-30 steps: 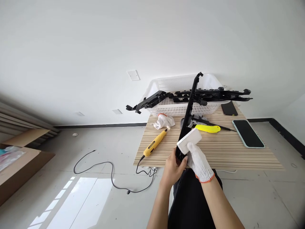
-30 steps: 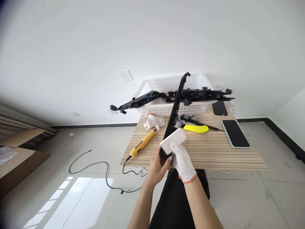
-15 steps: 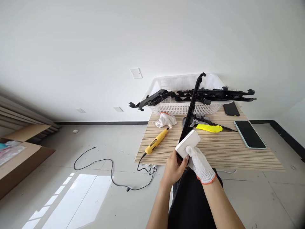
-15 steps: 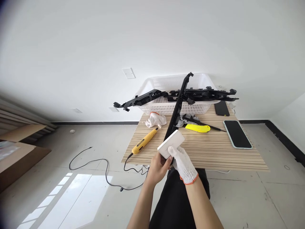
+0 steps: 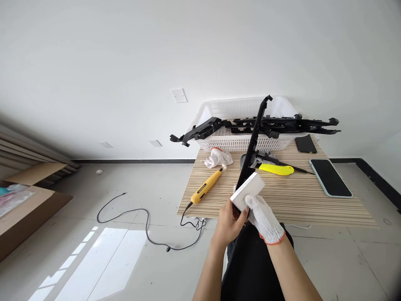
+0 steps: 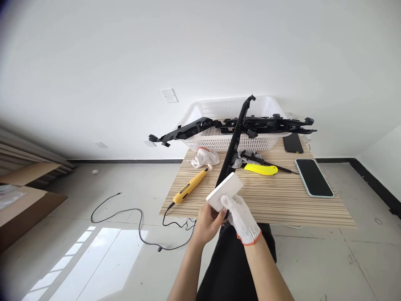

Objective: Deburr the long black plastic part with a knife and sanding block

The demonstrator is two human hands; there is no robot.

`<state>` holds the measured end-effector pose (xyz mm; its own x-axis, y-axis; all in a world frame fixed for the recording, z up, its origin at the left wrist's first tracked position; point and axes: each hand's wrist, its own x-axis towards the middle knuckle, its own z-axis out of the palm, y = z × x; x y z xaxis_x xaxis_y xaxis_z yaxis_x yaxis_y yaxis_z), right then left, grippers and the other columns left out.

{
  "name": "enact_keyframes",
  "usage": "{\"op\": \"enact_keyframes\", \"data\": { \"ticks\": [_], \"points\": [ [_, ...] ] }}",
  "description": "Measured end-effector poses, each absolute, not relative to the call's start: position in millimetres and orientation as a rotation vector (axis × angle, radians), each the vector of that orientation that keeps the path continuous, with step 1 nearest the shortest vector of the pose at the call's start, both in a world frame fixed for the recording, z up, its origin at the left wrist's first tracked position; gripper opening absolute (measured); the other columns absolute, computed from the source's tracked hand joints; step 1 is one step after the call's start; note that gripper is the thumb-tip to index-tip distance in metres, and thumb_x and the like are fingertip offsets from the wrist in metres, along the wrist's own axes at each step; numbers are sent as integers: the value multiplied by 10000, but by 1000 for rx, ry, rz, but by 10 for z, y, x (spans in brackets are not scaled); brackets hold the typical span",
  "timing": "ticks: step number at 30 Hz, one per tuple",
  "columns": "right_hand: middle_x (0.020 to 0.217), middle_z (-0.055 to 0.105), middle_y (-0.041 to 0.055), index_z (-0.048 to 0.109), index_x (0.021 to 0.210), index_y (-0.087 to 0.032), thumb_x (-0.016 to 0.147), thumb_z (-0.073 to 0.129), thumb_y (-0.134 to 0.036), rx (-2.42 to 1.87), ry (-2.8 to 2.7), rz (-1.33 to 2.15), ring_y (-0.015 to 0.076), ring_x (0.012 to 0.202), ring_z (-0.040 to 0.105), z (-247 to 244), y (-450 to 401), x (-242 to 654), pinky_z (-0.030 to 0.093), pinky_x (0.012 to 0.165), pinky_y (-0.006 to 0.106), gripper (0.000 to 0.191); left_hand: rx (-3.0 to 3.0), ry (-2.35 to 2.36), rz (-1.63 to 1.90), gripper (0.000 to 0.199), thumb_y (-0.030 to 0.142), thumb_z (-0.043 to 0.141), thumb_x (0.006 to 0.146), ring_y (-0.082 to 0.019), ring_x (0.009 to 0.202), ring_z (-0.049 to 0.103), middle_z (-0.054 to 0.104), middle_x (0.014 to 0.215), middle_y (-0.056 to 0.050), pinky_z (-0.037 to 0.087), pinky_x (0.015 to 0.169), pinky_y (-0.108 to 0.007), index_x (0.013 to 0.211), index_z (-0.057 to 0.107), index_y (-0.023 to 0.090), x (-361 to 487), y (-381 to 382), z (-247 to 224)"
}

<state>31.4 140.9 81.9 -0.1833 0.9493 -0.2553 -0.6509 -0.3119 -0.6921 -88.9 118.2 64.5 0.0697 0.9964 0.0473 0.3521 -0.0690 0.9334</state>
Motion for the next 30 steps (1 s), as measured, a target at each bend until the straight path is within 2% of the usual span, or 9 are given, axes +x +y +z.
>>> {"op": "enact_keyframes", "data": {
  "ticks": [8,10,13,15,18,20,24,26,30],
  "points": [
    [778,727,46,728,881,-210,686,803,-453,-786,-548,1790,252,821,685,753,1424,317,547,742,362,321,1617,1400,948,380,419,553,897,-161,529,600,592,646,11,431,488,-252,1166,501,155,-892,1191,657],
    [839,736,42,722,881,-221,676,799,-492,-809,-437,1706,247,877,680,742,1425,320,541,795,364,348,1612,1449,931,399,413,581,878,-158,527,593,589,645,16,429,490,-253,1171,496,156,-887,1199,645],
    [966,740,68,720,957,-214,681,813,-433,-788,-491,1786,268,985,666,738,1426,324,519,866,394,365,1589,1470,924,331,368,630,832,-146,507,574,571,629,26,417,474,-243,1077,538,165,-881,1221,633],
    [969,739,84,718,989,-202,697,805,-414,-773,-530,1823,281,993,667,729,1443,315,512,876,416,371,1558,1461,927,324,352,653,808,-139,498,570,567,635,29,417,457,-235,1055,548,171,-877,1243,643],
    [824,739,63,712,835,-203,630,827,-475,-811,-403,1719,269,875,687,688,1506,282,540,799,397,359,1531,1463,897,339,349,671,789,-133,485,579,569,673,27,429,423,-224,1057,547,181,-863,1286,689],
    [720,717,45,680,735,-205,597,831,-504,-827,-374,1708,243,728,679,652,1554,258,557,660,364,362,1480,1447,870,310,335,667,786,-131,473,593,569,708,22,438,392,-217,1030,547,186,-850,1321,725],
    [532,620,19,625,661,-195,631,774,-563,-825,-509,1882,182,399,544,620,1605,231,410,320,293,398,1333,1377,874,352,299,658,788,-123,451,619,593,802,12,496,388,-225,1094,522,189,-834,1381,767],
    [524,608,10,617,673,-190,651,760,-555,-831,-540,1890,162,350,506,625,1601,227,367,276,270,392,1307,1357,886,377,290,657,790,-125,465,634,602,851,2,532,411,-240,1125,516,190,-834,1396,776],
    [573,627,8,624,744,-192,679,746,-538,-871,-517,1838,152,372,517,612,1578,221,388,284,258,372,1311,1355,893,380,287,661,791,-123,472,642,603,912,-18,540,410,-240,1133,526,188,-839,1404,791]
  ]
}}
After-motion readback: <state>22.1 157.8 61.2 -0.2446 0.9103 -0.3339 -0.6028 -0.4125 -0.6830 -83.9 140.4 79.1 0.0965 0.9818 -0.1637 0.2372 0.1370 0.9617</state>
